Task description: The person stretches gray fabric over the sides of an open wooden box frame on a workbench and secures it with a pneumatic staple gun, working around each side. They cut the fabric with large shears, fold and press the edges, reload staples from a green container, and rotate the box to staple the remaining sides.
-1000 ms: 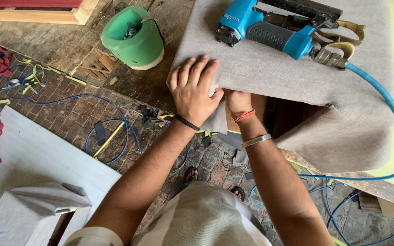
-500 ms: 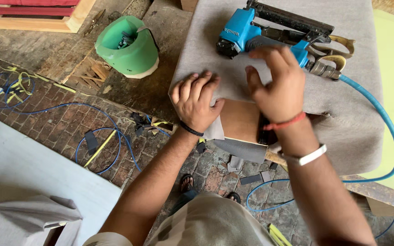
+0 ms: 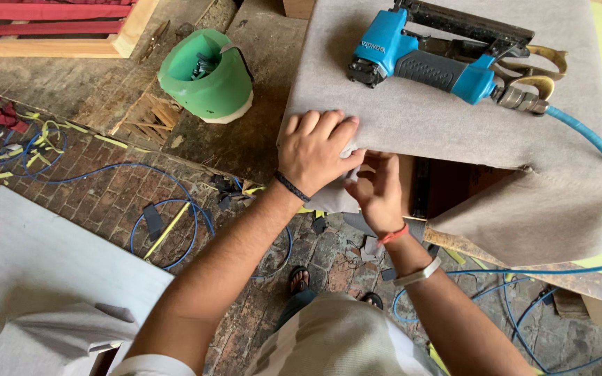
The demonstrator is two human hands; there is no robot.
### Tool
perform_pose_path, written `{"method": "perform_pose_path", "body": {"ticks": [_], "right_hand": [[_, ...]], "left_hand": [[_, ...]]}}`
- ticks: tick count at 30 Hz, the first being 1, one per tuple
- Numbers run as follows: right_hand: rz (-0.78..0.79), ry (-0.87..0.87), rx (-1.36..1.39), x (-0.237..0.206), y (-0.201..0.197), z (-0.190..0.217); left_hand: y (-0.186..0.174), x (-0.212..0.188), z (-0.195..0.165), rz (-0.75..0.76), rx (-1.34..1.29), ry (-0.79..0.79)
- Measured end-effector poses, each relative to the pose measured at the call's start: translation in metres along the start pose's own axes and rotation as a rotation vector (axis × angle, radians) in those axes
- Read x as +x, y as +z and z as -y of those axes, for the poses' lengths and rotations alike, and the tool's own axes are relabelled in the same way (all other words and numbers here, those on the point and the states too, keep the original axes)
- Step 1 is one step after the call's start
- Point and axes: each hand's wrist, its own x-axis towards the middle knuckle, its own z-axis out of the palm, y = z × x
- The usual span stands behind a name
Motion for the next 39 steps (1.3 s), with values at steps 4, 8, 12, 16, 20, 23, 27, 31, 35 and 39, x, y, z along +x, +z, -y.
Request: {"method": "perform_pose_path", "body": {"ticks": [4,8,12,16,20,23,27,31,35,39], "right_hand": [[0.236,0.069,0.165,0.037,-0.017,-0.049],[0.207,0.178,0.224,0.045,-0.045,-0.083],[0.243,0.163,0.352,0.050,-0.058,-0.098],[0.325,0.248,0.234,0.060,-0.069,-0.098],[0.314,0.261,0.213,0.039,-0.066,-0.099],[0.298,0.269,-0.095,0.016,-0.055,-0.101],[0.265,0.015,-0.596,0.006,-0.055,-0.090],[0.196,-0.086,-0.710,-0.005,-0.074,-0.073],[0.216,-0.034,-0.773,-0.004,-0.089,-0.075],[0.351,-0.108,-0.628,0.035,-0.091,-0.096]], "left_hand": [[-0.006,0.008,0.002,-0.029,-0.021,0.041],[-0.007,0.009,-0.001,-0.079,-0.072,0.029],[-0.002,0.011,0.001,-0.079,-0.068,0.008],[0.002,0.008,0.002,-0.090,-0.047,0.011],[0.006,0.004,0.002,-0.099,-0.052,0.014],[0.008,0.003,0.002,-0.115,-0.033,0.025],[0.009,0.001,0.005,-0.132,-0.003,0.027],[0.007,0.001,0.009,-0.140,0.000,0.048],[0.006,0.000,0.014,-0.152,0.006,0.080],[0.015,-0.011,0.017,-0.120,-0.010,0.036]]}}
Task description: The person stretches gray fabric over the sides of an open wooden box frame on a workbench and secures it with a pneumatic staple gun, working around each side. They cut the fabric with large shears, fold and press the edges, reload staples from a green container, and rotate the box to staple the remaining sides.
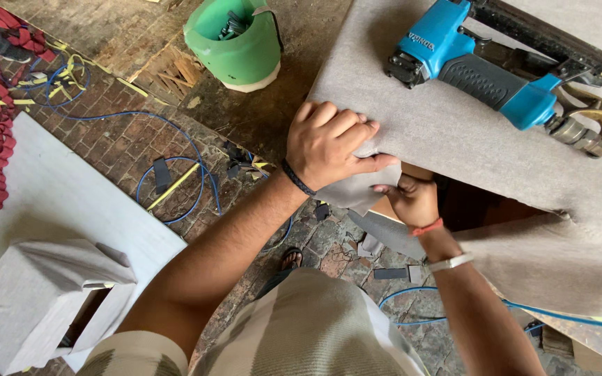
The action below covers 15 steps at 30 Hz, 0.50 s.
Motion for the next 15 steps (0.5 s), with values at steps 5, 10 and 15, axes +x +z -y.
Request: {"method": "perform_pose_path", "body": {"ticks": [5,10,15], "right_hand": [[0.208,0.045,-0.079,0.059,0.007,-0.033],[0.303,0.213,-0.140,0.076,0.002,-0.052],[0.263,0.275,-0.330,0.073,0.012,-0.049]], "left_hand": [[0.017,-0.059,0.001,-0.095,-0.033,-0.046],[0.055,-0.145,-0.050,-0.085,0.006,-0.482],[0.125,-0.155,-0.075,-0.235,0.060,-0.615]]}}
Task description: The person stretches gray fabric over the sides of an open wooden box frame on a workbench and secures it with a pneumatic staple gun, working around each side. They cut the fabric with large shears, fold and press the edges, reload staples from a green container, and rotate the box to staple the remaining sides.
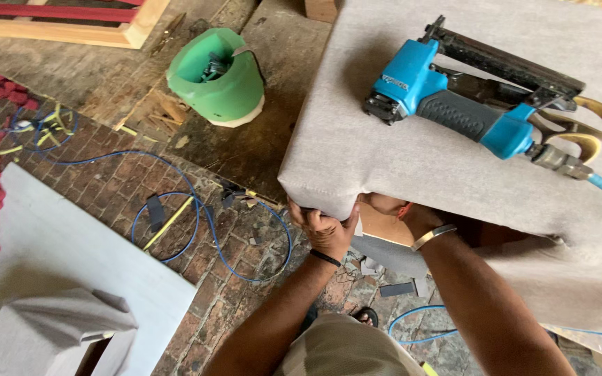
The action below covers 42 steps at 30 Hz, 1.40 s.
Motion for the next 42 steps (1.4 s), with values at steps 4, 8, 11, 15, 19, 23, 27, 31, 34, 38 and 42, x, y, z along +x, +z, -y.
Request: {"method": "perform_pose_path", "body": {"ticks": [4,8,11,15,19,23,27,31,34,38,42], "right_hand": [[-0.045,0.074,-0.146,-0.012,0.007,0.028],[-0.013,0.068,-0.142,-0.054,-0.027,0.080],[-0.035,-0.089,0.069,-0.116,-0.079,0.133],[-0.322,-0.364,-0.034,-0.146,-0.186,0.178],[-0.382,-0.257,-0.565,-0.064,-0.232,0.212],[-0.174,0.053,-0.648,-0.041,-0.231,0.253],[-0.050,0.198,-0.825,-0.070,-0.243,0.290],[-0.291,-0.108,-0.800,-0.170,-0.251,0.300],[-0.383,-0.187,-0.705,-0.237,-0.232,0.280],[-0.154,0.386,0.150,-0.264,-0.175,0.211],[-0.109,0.770,1.238,-0.203,-0.108,0.113]], "left_hand": [[0.017,-0.006,-0.006,-0.051,0.067,-0.043],[0.028,-0.012,-0.006,-0.098,0.126,-0.080],[0.036,-0.013,-0.004,-0.141,0.137,-0.114],[0.028,-0.015,-0.006,-0.109,0.124,-0.047],[0.018,-0.007,-0.011,-0.124,0.088,-0.062],[0.012,-0.003,-0.015,-0.141,0.055,-0.068],[0.009,-0.008,-0.013,-0.075,0.007,-0.095],[0.016,-0.013,-0.010,-0.062,0.000,-0.097],[0.018,-0.017,-0.008,-0.045,-0.004,-0.110],[0.022,-0.018,-0.008,-0.086,-0.031,-0.076],[0.030,-0.022,-0.005,-0.055,0.035,-0.080]]}}
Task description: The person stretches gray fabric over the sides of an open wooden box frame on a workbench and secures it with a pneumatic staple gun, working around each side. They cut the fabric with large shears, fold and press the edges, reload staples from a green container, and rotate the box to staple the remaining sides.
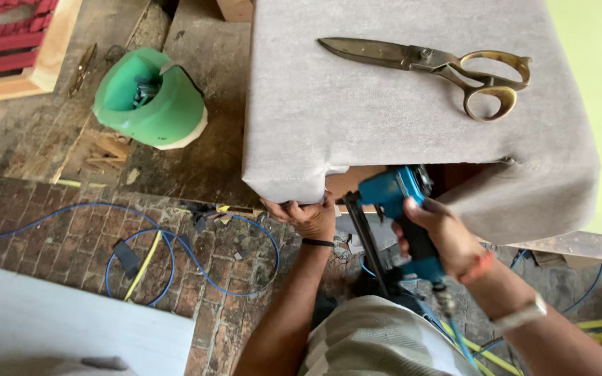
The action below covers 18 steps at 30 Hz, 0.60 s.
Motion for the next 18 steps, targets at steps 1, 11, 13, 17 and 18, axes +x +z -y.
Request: {"method": "perform_pose_path", "body": {"ticks": [1,11,13,17,18], "right_hand": [[-0.014,0.115,0.010,0.034,-0.004,-0.002],[0.443,0.293,-0.323,0.197,-0.008,-0.004],[0.526,0.219,-0.428,0.209,-0.001,0.008],[0.545,0.134,-0.518,0.217,0.008,0.027],[0.532,0.100,-0.545,0.219,0.007,0.035]], "left_hand": [[0.004,-0.001,0.002,-0.033,0.019,-0.008],[0.028,-0.021,0.023,-0.117,0.232,0.015],[0.030,-0.021,0.023,-0.089,0.231,-0.005],[0.026,-0.027,0.027,-0.046,0.263,-0.018],[0.022,-0.029,0.027,0.001,0.222,-0.017]]}}
